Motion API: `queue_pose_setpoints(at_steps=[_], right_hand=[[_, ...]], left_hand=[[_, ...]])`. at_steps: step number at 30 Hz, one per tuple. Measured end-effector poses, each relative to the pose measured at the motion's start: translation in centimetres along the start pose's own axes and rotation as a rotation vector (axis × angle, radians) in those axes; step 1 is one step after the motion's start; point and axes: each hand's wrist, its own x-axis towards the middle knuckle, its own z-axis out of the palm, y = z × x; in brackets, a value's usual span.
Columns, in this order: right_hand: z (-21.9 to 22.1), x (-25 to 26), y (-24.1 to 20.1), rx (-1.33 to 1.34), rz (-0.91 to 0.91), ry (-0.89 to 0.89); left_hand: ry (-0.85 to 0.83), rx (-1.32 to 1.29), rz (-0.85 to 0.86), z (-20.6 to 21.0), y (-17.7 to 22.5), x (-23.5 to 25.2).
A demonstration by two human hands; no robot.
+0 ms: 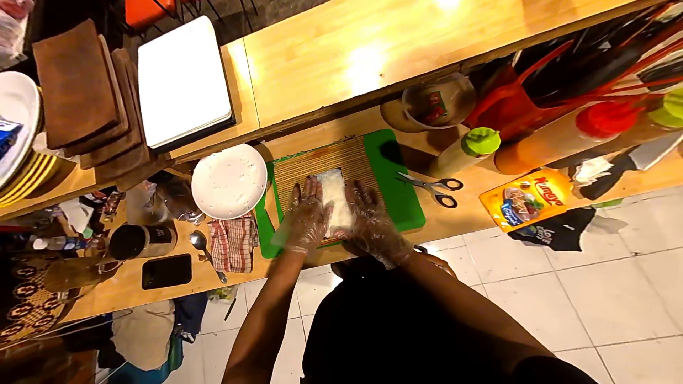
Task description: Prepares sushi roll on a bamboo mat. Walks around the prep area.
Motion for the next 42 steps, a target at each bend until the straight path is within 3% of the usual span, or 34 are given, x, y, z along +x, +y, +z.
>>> queue_pose_setpoints(at_steps=[4,8,18,23,29,34,39,42], right_hand=[[0.0,0.1,0.0,0.012,0.018,-0.021],[0.3,0.1,0.1,0.004,-0.004,0.014],[0.3,0.3,-0.1,-0.029,0.001,0.017],[0.1,0.3,0.0,-0.034,-0.017,0.015],[0.5,0.1,0.1,-0.047,-0.018,0.016],[0.0,0.6,0.0,-0.048,-0.015,-0.03],[-1.1,0.7,-0.2,0.033,-0.015,-0.054],[-1.7,1.2,-0.1,0.089,0.046,-0.083]], left_hand=[[-0.086,0.071,-0.006,-1.3,0.4,0.6],[0.018,-0.016,-0.015,-0.2,0.7,0.6],[-0.144,0.099,-0.068,-0.9,2.4,1.8],[-0.025,-0.011,-0.066,-0.2,2.3,1.9],[-0.08,0.036,-0.043,0.3,2.4,2.0],[0.04,-0.001,0.014,1.1,2.0,1.9],[-0.118,-0.009,0.003,-1.1,2.2,2.6],[-0.007,-0.067,-0.029,-1.4,1.3,1.7]])
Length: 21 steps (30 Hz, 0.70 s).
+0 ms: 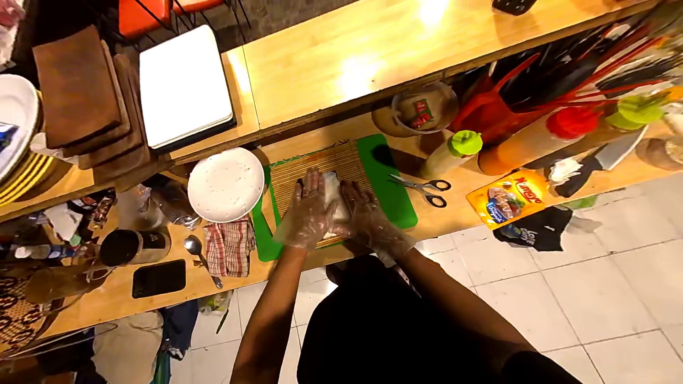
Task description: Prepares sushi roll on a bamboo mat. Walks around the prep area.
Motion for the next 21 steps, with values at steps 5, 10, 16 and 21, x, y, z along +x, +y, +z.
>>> queue_pose_setpoints(at_steps=[5,10,16,21], right_hand=[[0.1,0.2,-0.3,-0.115,-0.026,0.078],[2.0,1.4,-1.1,-0.227,-0.082,0.1],[0.3,1.4,-3.3,-0.317,-0.017,-0.013],[0.5,1.9,-1.9,-0.273,-0.209,0.01]], left_hand=[[0.127,-0.135,-0.192,0.6,-2.4,-4.3],[0.036,-0.17,-0.182,2.5,-1.4,-5.3],[-0.006,-0.149,-0.142,3.1,-1.0,-5.4],[-0.031,-0.137,-0.109,2.5,-1.3,-5.2]])
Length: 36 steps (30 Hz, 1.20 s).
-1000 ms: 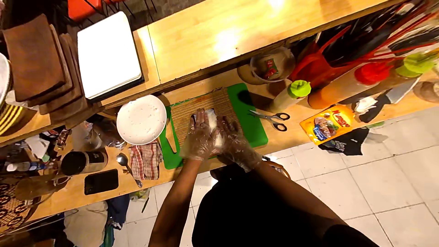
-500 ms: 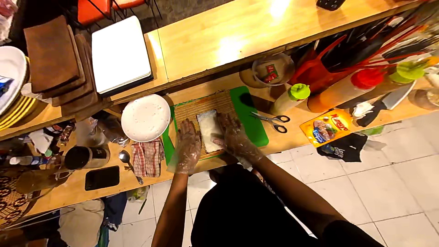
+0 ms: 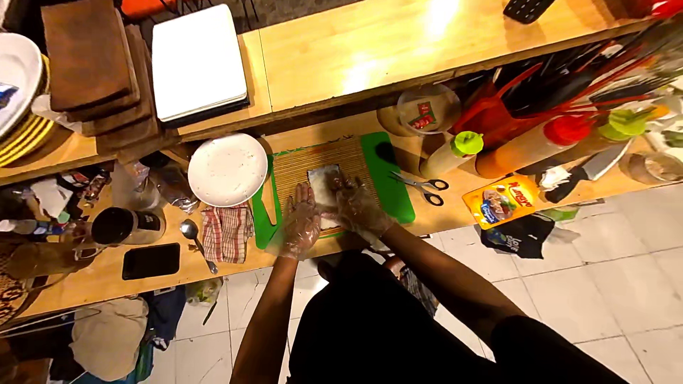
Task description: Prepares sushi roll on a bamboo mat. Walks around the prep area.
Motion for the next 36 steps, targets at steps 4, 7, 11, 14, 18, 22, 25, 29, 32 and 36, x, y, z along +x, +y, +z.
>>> queue_pose_setpoints(at_steps=[4,7,11,14,18,22,25,29,32,36], right_hand=[[-1.5,-1.5,1.7,0.181,0.082,0.02],[-2.6,-5.4,3.3,0.233,0.276,0.051],[-1.6,-9.0,3.8,0.217,0.355,-0.018],[-0.4,-9.3,2.8,0.17,0.309,-0.015],[0.9,-8.9,1.5,0.148,0.26,0.023],[1.5,-8.0,0.3,0.133,0.239,0.026],[1.9,-7.6,-0.5,0.108,0.244,-0.025],[2.0,-7.4,-0.5,0.151,0.228,0.047],[2.3,-7.2,-0.6,0.13,0.235,0.04],[2.0,-7.0,-0.9,0.103,0.241,0.007]], left_hand=[[0.035,0.002,-0.016,-1.1,-0.9,-0.8],[0.065,-0.061,-0.059,-1.5,-1.9,-3.9],[-0.01,-0.055,-0.077,-1.1,-1.0,-6.4],[0.029,-0.004,-0.072,0.2,0.3,-6.4],[0.06,0.041,-0.097,0.9,1.8,-5.6],[0.086,0.115,-0.111,1.4,2.6,-4.7],[0.073,0.106,-0.133,1.5,3.2,-4.4],[0.148,0.059,-0.105,1.9,2.9,-4.1],[0.075,0.041,-0.115,1.3,2.9,-3.4],[0.069,0.048,-0.1,1.2,2.7,-2.9]])
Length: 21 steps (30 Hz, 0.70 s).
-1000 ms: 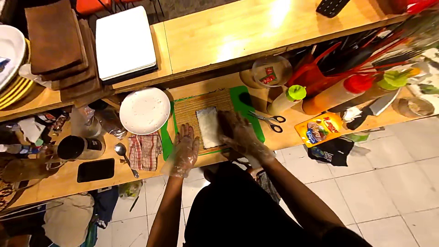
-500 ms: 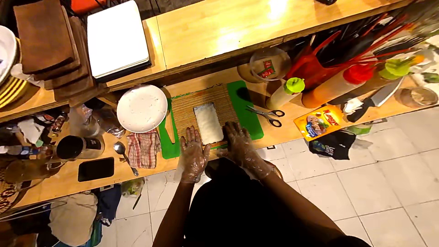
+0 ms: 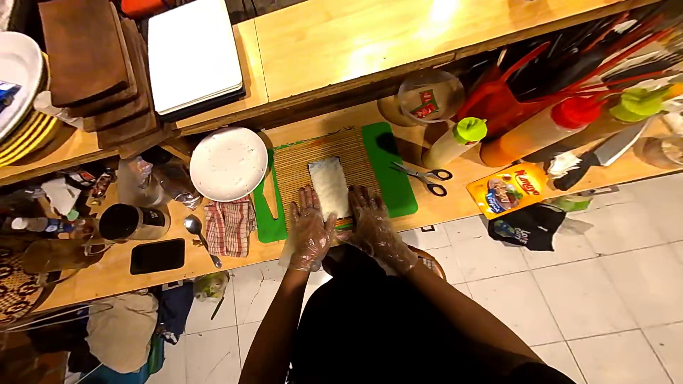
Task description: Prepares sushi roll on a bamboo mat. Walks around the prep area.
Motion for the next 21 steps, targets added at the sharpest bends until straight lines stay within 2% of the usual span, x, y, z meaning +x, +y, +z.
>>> queue_pose_setpoints(at_steps=[6,12,16,18,21], right_hand=[[0.1,0.1,0.1,-0.029,0.002,-0.041],[0.2,0.0,0.1,-0.024,-0.017,-0.017],[0.0,0.1,0.1,-0.005,0.012,-0.041],[0.1,0.0,0.1,0.008,0.01,-0.029],[0.1,-0.1,0.1,0.011,0.013,-0.032]], left_hand=[[0.08,0.139,0.122,-0.3,0.0,0.5],[-0.097,0.234,0.158,-3.6,1.6,1.2],[-0.201,0.08,0.103,-4.0,0.0,2.2],[-0.126,0.044,0.108,-3.1,-0.6,2.3],[-0.112,0.115,0.134,-2.2,-0.5,2.7]])
